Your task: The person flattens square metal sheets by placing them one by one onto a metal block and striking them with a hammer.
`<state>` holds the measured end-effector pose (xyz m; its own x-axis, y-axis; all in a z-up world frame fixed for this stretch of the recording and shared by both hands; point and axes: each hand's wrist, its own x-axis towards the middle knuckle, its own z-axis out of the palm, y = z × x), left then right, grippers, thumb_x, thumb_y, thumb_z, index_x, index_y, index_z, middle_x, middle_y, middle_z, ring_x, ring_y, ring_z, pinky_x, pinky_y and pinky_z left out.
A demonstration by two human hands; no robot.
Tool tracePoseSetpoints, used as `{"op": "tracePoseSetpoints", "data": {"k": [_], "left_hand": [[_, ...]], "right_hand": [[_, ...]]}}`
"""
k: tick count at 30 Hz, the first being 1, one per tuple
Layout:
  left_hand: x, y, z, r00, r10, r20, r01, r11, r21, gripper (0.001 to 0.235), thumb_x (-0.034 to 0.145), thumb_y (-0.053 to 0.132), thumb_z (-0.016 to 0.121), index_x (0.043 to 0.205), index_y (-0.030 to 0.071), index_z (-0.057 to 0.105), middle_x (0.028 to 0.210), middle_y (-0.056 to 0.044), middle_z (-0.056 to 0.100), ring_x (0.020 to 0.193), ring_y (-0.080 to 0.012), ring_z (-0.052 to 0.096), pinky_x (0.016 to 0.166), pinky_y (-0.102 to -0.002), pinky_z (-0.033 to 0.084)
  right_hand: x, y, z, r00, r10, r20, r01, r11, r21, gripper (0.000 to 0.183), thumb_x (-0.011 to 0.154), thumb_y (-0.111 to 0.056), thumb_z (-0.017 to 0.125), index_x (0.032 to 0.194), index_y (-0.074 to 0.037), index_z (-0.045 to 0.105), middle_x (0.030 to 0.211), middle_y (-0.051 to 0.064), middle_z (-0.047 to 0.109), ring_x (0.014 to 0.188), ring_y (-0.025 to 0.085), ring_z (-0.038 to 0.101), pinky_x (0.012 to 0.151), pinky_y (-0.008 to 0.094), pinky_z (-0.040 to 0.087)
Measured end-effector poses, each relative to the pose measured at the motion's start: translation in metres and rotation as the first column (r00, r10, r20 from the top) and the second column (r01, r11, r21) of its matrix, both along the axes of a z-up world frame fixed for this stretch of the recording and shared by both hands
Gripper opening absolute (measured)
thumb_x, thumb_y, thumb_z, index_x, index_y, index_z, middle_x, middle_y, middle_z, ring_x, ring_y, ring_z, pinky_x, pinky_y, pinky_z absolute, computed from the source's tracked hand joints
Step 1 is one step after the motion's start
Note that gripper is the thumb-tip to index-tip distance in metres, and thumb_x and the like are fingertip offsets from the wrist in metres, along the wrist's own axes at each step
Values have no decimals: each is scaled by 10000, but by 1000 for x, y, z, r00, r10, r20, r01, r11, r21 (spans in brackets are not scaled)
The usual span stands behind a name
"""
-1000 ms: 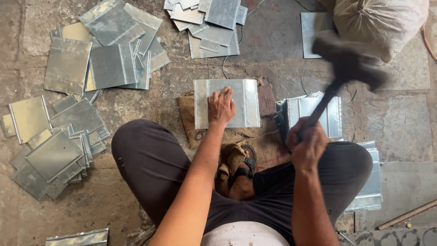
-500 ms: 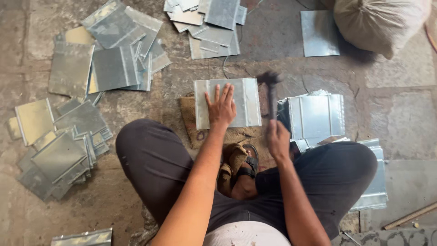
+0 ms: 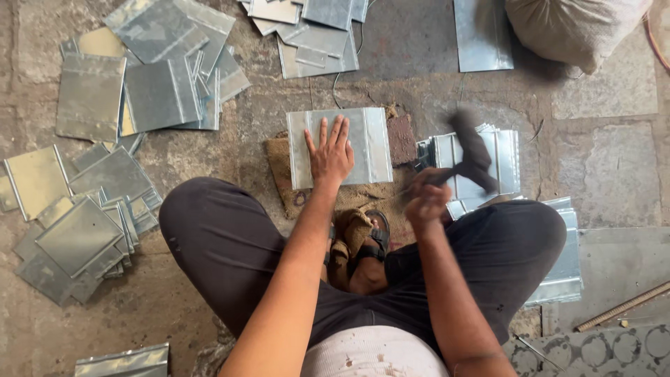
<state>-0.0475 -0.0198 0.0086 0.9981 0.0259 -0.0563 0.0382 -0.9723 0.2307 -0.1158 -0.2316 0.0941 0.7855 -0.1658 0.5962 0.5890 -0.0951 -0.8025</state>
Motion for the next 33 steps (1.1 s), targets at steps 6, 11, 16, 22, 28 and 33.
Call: {"op": "tracePoseSetpoints", "data": {"k": [6,11,16,22,28,33], "left_hand": [[1,1,-3,1000,-15,-15,16,1000,27,599,1081,384,307,1659,280,187,1728,108,183,1599,-226,170,1280,-626,13],[-4,-2,-9,999,17,-35,-17,1000,19,608,1046,376,313,1635,284,193,1698,117,168,1566,-235,177,1253,-616,15],[-27,-6,2,996,61,-68,-60,998,10,622,1031,359,359,1633,273,230,1705,114,190,1571,-240,188,1259,-622,19],[-25,-6,11,991,40,-128,-37,999,24,653,1007,351,392,1630,246,229,1703,92,205,1568,-252,195,1251,-635,25],[-13,-1,2,997,22,-71,-18,998,58,649,1027,355,371,1638,211,208,1706,49,211,1545,-285,238,1231,-659,60],[-15,-6,-5,989,10,-147,0,998,66,625,1047,369,338,1634,235,173,1709,72,202,1557,-279,237,1244,-656,64]], "right_hand": [[8,7,-12,649,-228,-726,-269,823,-500,450,1091,-449,427,851,-105,588,657,15,576,520,116,505,441,263,406],[7,0,91,795,88,-600,-188,976,-106,478,1117,-444,364,857,-81,532,658,-1,511,462,91,476,335,264,410],[-10,-4,119,989,94,-112,-83,992,100,522,1115,-587,357,982,-98,484,637,-21,441,475,56,390,386,220,300],[-7,4,-14,904,-33,-426,-76,969,-236,482,1120,-492,378,896,-104,555,612,4,498,464,73,443,376,269,370],[17,6,46,609,-174,-774,-212,905,-370,435,1103,-422,379,872,-104,565,635,-14,540,483,84,506,387,277,440],[14,1,92,891,136,-433,-126,991,53,460,1134,-490,400,932,-96,523,644,-23,445,491,44,408,399,229,318]]}}
